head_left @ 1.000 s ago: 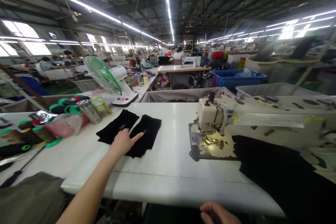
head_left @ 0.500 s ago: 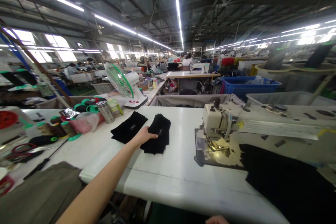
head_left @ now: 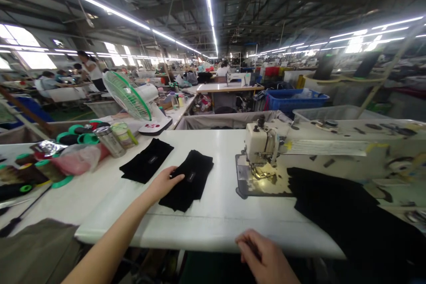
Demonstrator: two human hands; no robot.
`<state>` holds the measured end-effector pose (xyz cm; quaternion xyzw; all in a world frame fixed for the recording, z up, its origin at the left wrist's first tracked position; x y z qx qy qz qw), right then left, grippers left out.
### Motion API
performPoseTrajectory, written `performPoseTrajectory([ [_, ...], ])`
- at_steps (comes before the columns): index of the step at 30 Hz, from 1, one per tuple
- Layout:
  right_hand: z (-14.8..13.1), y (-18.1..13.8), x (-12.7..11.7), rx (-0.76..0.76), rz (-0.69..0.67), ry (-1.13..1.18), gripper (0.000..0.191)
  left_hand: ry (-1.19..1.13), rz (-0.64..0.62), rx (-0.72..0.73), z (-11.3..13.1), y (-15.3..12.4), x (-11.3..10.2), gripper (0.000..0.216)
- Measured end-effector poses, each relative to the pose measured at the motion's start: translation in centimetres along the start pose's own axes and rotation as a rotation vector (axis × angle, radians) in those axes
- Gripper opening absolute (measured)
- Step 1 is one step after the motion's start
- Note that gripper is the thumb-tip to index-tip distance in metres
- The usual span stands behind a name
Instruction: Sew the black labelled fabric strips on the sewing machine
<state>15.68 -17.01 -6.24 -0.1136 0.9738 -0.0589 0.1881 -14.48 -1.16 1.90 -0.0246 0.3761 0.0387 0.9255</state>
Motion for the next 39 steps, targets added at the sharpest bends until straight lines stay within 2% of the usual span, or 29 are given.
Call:
performPoseTrajectory([
  [4, -3.9, 5.2, -0.1, 0.093, 0.043, 0.209, 0.018, 0.013, 0.022, 0.004, -0.7, -0.7, -0.3, 0.047],
  [9, -6.3, 14.2, 1.7, 0.257, 0.020, 0.251, 0.027, -0.039, -0.007, -0.010, -1.7, -1.1, 0.1, 0.052],
  [13, -7.6, 18.6, 2.8, 0.295, -0.001, 0.243, 0.035, -0.059, 0.007, -0.004, -2.7, -1.0, 0.1, 0.055],
  [18, -8.4, 20.8, 3.5, 0.267, -0.010, 0.148, 0.035, -0.119, 0.009, 0.027, -3.3, -0.8, 0.2, 0.054],
  [26, -8.4, 23.3, 3.2, 0.217, -0.017, -0.018, 0.035, -0.112, -0.046, -0.026, -4.2, -0.6, 0.5, 0.059],
  [31, -9.1, 24.0, 3.0, 0.195, -0.081, -0.093, 0.034, -0.023, -0.033, -0.004, -3.7, -0.4, 0.3, 0.056],
  [39, -9.9, 23.8, 3.4, 0.190, -0.125, -0.050, 0.034, -0.004, -0.005, 0.013, -3.4, -0.4, 0.2, 0.057],
])
Point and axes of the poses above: each hand's wrist, its own y-axis towards the middle knuckle, its own x-axis out of the palm, z = x × y, the point moved 10 cm from there along y, towards the middle knuckle, and after that the axes turned 2 degrees about x, right-handed, at the moved point
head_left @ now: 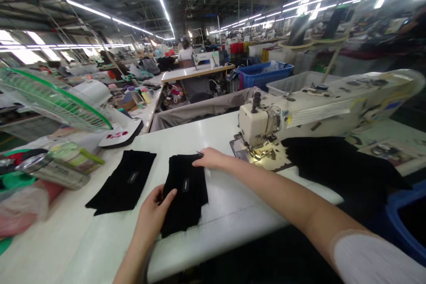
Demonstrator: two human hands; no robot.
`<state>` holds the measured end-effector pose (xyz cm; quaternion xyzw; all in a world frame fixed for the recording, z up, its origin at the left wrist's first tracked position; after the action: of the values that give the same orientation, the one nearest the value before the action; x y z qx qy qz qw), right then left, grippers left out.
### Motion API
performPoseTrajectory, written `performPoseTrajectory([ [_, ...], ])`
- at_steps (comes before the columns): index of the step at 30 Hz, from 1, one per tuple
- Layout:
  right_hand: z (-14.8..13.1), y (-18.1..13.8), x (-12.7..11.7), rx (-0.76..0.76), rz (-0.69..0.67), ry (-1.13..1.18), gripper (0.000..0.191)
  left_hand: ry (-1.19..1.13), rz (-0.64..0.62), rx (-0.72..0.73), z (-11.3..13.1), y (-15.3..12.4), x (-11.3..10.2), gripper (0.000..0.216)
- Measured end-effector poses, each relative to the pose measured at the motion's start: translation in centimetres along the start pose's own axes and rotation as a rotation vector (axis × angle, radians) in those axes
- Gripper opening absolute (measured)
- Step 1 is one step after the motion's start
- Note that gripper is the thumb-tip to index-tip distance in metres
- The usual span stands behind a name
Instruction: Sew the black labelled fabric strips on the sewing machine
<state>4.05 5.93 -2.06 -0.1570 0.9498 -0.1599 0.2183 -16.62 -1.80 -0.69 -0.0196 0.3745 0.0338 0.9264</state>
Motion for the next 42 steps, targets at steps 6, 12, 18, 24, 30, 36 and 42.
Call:
performPoseTrajectory([
  [6, 0.0, -0.9, 1.1, 0.031, -0.106, -0.030, 0.035, -0.059, 0.028, -0.028, -0.7, -0.2, -0.2, 0.059],
  [12, -0.2, -1.1, 1.6, -0.005, -0.153, -0.063, 0.034, -0.125, 0.057, -0.048, -0.2, -0.8, -0.5, 0.060],
  [18, -2.9, -2.1, 1.1, -0.082, -0.133, -0.047, 0.030, -0.276, 0.026, -0.167, 1.5, -2.5, -3.0, 0.062],
  [24, -5.4, -1.3, -0.8, -0.121, -0.078, -0.040, 0.032, -0.260, 0.081, -0.073, 3.6, -0.7, -4.6, 0.063],
  [30, -1.5, 0.5, -0.8, -0.037, 0.060, -0.162, 0.035, 0.161, -0.002, -0.014, 2.1, 1.2, 0.6, 0.044],
  [36, 0.7, -0.7, -0.1, -0.027, 0.171, -0.259, 0.037, 0.162, -0.017, -0.108, 1.1, 1.2, 1.0, 0.056],
  [42, 2.8, -1.4, 2.2, -0.025, 0.058, -0.254, 0.033, 0.101, -0.107, -0.224, 1.1, 1.3, 1.0, 0.040],
])
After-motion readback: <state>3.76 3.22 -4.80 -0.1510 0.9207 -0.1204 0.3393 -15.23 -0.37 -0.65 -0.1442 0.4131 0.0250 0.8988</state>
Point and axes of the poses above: each hand's wrist, its own y-axis towards the middle knuckle, its own x-axis out of the palm, z = x × y, the point moved 10 cm from there along y, towards the middle knuckle, and after that the axes turned 2 degrees about x, right-handed, at the moved point
